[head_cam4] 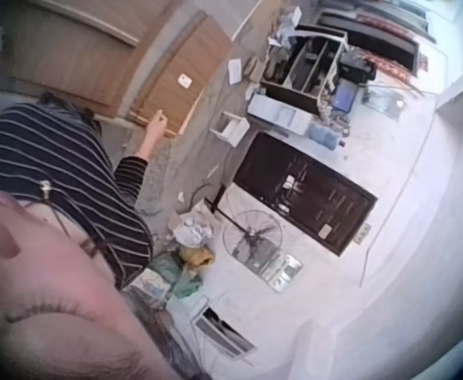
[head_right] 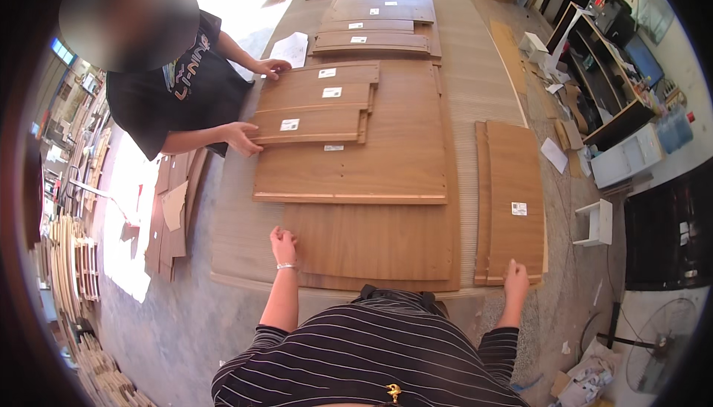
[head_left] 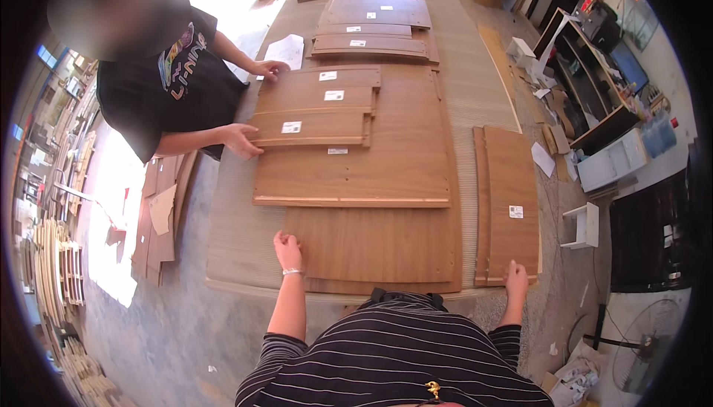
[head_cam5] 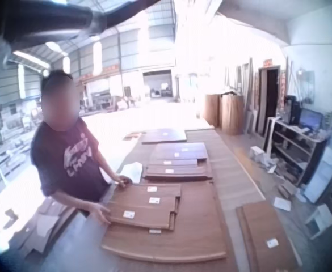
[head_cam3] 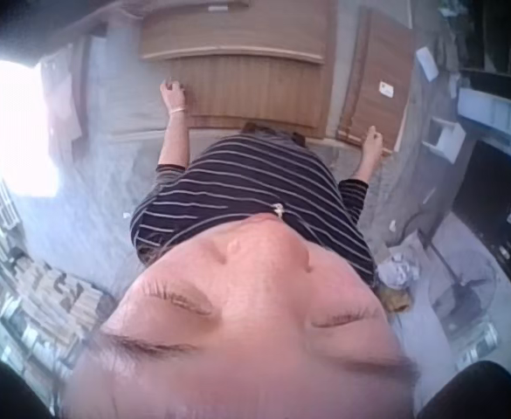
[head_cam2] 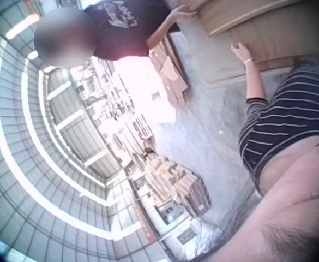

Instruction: The person lifts and stacks flat wooden panels on a large work surface in a warehouse. They repeatedly pick up panels from a pile and place them in an organized stack while another person works nearby.

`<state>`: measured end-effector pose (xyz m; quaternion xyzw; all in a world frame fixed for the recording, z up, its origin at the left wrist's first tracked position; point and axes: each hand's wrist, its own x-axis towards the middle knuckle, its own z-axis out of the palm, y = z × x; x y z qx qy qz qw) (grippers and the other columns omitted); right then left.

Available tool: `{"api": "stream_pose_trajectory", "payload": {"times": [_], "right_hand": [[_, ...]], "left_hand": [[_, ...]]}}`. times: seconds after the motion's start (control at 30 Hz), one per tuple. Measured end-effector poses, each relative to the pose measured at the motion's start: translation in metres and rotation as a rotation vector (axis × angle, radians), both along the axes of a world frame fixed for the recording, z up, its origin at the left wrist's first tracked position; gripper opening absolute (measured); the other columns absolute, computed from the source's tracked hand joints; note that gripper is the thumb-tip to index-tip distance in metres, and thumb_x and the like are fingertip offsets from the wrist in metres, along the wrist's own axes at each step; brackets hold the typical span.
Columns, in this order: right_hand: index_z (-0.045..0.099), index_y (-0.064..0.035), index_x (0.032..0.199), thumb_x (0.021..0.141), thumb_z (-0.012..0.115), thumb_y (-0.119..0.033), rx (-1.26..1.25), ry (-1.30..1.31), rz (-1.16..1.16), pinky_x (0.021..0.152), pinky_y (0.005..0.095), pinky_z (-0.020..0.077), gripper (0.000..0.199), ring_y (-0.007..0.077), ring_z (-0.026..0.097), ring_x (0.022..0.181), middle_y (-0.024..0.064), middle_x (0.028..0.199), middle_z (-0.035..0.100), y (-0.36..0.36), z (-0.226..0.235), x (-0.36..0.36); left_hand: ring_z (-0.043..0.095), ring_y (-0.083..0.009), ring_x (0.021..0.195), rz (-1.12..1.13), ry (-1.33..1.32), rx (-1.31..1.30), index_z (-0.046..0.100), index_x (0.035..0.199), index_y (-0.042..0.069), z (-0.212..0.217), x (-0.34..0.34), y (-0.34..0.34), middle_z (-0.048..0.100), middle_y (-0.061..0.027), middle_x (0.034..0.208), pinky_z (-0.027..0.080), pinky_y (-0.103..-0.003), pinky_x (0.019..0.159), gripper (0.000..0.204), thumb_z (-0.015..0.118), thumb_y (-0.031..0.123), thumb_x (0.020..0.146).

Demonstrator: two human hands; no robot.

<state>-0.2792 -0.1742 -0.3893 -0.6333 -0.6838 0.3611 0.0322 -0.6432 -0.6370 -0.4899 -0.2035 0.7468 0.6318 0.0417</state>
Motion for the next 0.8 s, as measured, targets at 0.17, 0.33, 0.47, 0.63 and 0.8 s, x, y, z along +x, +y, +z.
{"api": "stream_pose_trajectory", "payload": {"times": [0.17,0.33,0.47,0.63,0.8], "right_hand": [[0.053,-0.0019,0.105,0.088,0.049,-0.028,-0.174,0.565,0.167,0.061,0.0238,0.0463,0.031,0.0127,0.055,0.074,0.0092,0.088,0.058,-0.002,-0.052,-0.127],[0.052,0.0019,0.103,0.085,0.05,-0.025,0.192,0.209,0.4,0.085,0.0378,0.0397,0.032,0.0331,0.05,0.098,0.0205,0.097,0.056,-0.025,-0.068,-0.246],[0.05,0.0026,0.1,0.082,0.057,-0.018,-0.034,0.382,0.248,0.065,0.0329,0.0468,0.028,0.0243,0.056,0.084,0.0158,0.093,0.057,-0.027,-0.084,-0.251],[0.049,0.0005,0.095,0.081,0.057,-0.012,-0.165,0.536,0.209,0.051,0.0262,0.0467,0.02,0.0134,0.054,0.066,0.007,0.082,0.056,-0.034,-0.091,-0.207],[0.05,0.001,0.099,0.082,0.057,-0.014,-0.309,0.493,0.189,0.053,0.025,0.0473,0.024,0.0105,0.052,0.067,0.0039,0.079,0.054,-0.067,-0.079,-0.128]], "left_hand": [[0.055,-0.02,0.081,0.359,-0.156,0.391,0.028,0.124,0.001,0.027,-0.094,0.026,0.051,-0.0123,0.099,0.05,-0.03,0.062,0.054,0.056,0.017,0.081],[0.056,-0.0265,0.086,0.432,-0.178,0.419,0.031,0.119,0.001,-0.005,-0.135,0.026,0.049,-0.0148,0.106,0.051,-0.043,0.069,0.051,0.058,0.02,0.081],[0.056,-0.026,0.086,0.418,-0.228,0.458,0.033,0.118,0.0,-0.019,-0.139,0.015,0.051,-0.0136,0.103,0.05,-0.046,0.071,0.047,0.058,0.014,0.081],[0.055,-0.0258,0.087,0.314,-0.291,0.521,0.035,0.115,0.001,-0.011,-0.107,0.001,0.051,-0.0133,0.104,0.049,-0.047,0.072,0.041,0.056,0.013,0.083],[0.057,-0.0278,0.087,0.277,-0.297,0.527,0.03,0.115,0.001,0.022,-0.032,-0.031,0.051,-0.015,0.102,0.05,-0.049,0.072,0.041,0.054,0.013,0.084]]}}
